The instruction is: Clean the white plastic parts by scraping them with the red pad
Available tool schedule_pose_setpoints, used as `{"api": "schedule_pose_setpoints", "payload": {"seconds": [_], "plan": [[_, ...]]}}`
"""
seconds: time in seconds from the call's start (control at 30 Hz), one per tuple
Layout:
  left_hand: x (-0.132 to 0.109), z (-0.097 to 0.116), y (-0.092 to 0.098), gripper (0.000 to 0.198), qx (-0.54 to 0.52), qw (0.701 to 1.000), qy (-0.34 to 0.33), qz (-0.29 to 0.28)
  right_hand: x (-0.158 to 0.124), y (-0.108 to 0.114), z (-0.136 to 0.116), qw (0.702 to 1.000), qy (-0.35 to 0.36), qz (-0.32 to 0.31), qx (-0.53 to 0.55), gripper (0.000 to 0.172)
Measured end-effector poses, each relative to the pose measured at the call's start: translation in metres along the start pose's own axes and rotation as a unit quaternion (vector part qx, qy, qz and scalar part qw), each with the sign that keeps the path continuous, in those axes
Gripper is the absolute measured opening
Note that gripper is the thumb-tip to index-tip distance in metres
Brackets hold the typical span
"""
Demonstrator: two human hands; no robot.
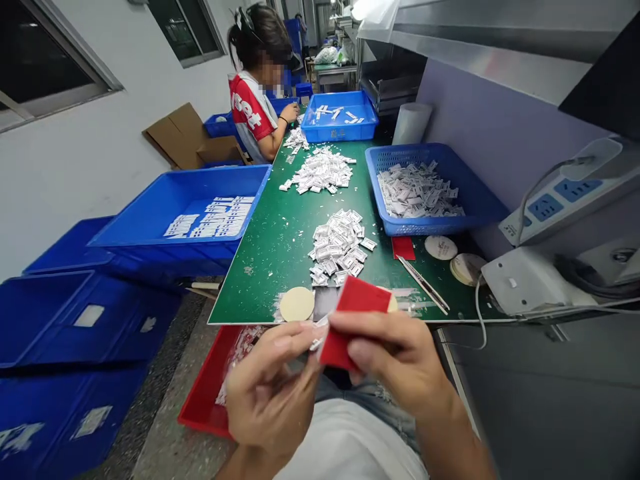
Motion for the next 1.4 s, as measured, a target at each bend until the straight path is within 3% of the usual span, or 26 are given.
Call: {"api": "schedule_pose_setpoints", "payload": {"seconds": [0.03,0.1,0.13,0.17,0.23,0.27,0.4,0.47,0.5,0.6,0.63,0.77,0.87,0.97,1.03,1.07,1.13,1.2,1.23,1.27,1.3,1.4], "plan": [[0.004,-0.002,-0.004,0.052,-0.014,1.000,0.017,-0.010,0.001,0.004,0.000,1.000,-0.004,0.017,0.005,0.025],[0.010,-0.009,-0.014,0.046,-0.033,0.996,0.077,-0.043,-0.002,0.027,0.003,0.991,-0.022,0.133,0.010,0.022],[0.012,-0.013,-0.020,0.039,-0.036,0.992,0.102,-0.066,-0.004,0.031,0.005,0.986,-0.037,0.157,0.035,0.022],[0.014,-0.014,-0.026,0.031,-0.040,0.989,0.109,-0.089,-0.004,0.023,0.006,0.988,-0.054,0.117,0.081,0.022],[0.014,-0.007,-0.032,0.016,-0.054,0.989,0.076,-0.116,-0.005,-0.007,0.005,0.983,-0.089,-0.034,0.154,0.025],[0.014,-0.003,-0.033,0.014,-0.063,0.989,0.055,-0.124,-0.007,-0.014,0.004,0.981,-0.096,-0.058,0.158,0.026],[0.011,0.001,-0.033,0.020,-0.085,0.989,0.027,-0.120,-0.007,0.001,0.011,0.988,-0.090,0.067,0.109,0.028],[0.011,-0.004,-0.032,0.025,-0.104,0.987,0.039,-0.115,-0.007,-0.007,0.019,0.987,-0.105,0.030,0.116,0.033],[0.011,-0.009,-0.031,0.028,-0.119,0.985,0.060,-0.113,-0.007,-0.005,0.023,0.988,-0.106,0.037,0.107,0.033],[0.010,-0.029,-0.036,0.028,-0.158,0.967,0.150,-0.129,-0.010,0.027,0.025,0.980,-0.078,0.177,0.051,0.025],[0.009,-0.033,-0.039,0.024,-0.162,0.963,0.165,-0.136,-0.011,0.031,0.023,0.977,-0.074,0.192,0.048,0.023],[0.011,-0.027,-0.038,0.027,-0.145,0.974,0.135,-0.109,-0.017,0.011,0.019,0.981,-0.099,0.109,0.125,0.021],[0.010,-0.025,-0.039,0.040,-0.146,0.973,0.152,-0.092,-0.026,0.005,0.015,0.964,-0.116,0.132,0.198,0.023],[0.006,-0.031,-0.045,0.053,-0.154,0.958,0.213,-0.114,-0.031,0.002,0.012,0.949,-0.140,0.138,0.248,0.030],[0.002,-0.036,-0.049,0.058,-0.163,0.944,0.251,-0.136,-0.029,-0.003,0.009,0.946,-0.159,0.095,0.268,0.038],[-0.001,-0.039,-0.050,0.059,-0.166,0.939,0.267,-0.141,-0.027,-0.010,0.007,0.946,-0.167,0.030,0.276,0.040],[-0.006,-0.045,-0.050,0.057,-0.152,0.934,0.292,-0.139,-0.030,-0.035,-0.005,0.922,-0.170,-0.182,0.297,0.045],[-0.010,-0.047,-0.047,0.054,-0.112,0.940,0.291,-0.135,-0.046,-0.052,-0.021,0.857,-0.135,-0.391,0.307,0.057],[-0.011,-0.046,-0.047,0.052,-0.097,0.946,0.276,-0.141,-0.054,-0.053,-0.026,0.830,-0.109,-0.458,0.300,0.062],[-0.009,-0.042,-0.049,0.048,-0.091,0.950,0.253,-0.157,-0.058,-0.050,-0.028,0.823,-0.086,-0.485,0.284,0.066],[-0.007,-0.038,-0.056,0.041,-0.092,0.952,0.222,-0.192,-0.058,-0.044,-0.026,0.836,-0.069,-0.478,0.261,0.067],[0.007,-0.024,-0.099,0.030,-0.102,0.914,0.138,-0.368,-0.055,-0.021,-0.019,0.895,-0.035,-0.401,0.194,0.060]]}}
Point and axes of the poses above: each hand's wrist, its own x-axis towards the middle knuckle, its own y-axis out of the back of the hand, z = x × y, the point moved 9 cm from there along x, towards the middle knuckle, and after that the axes turned 8 degrees about y, right-handed, at the moved point
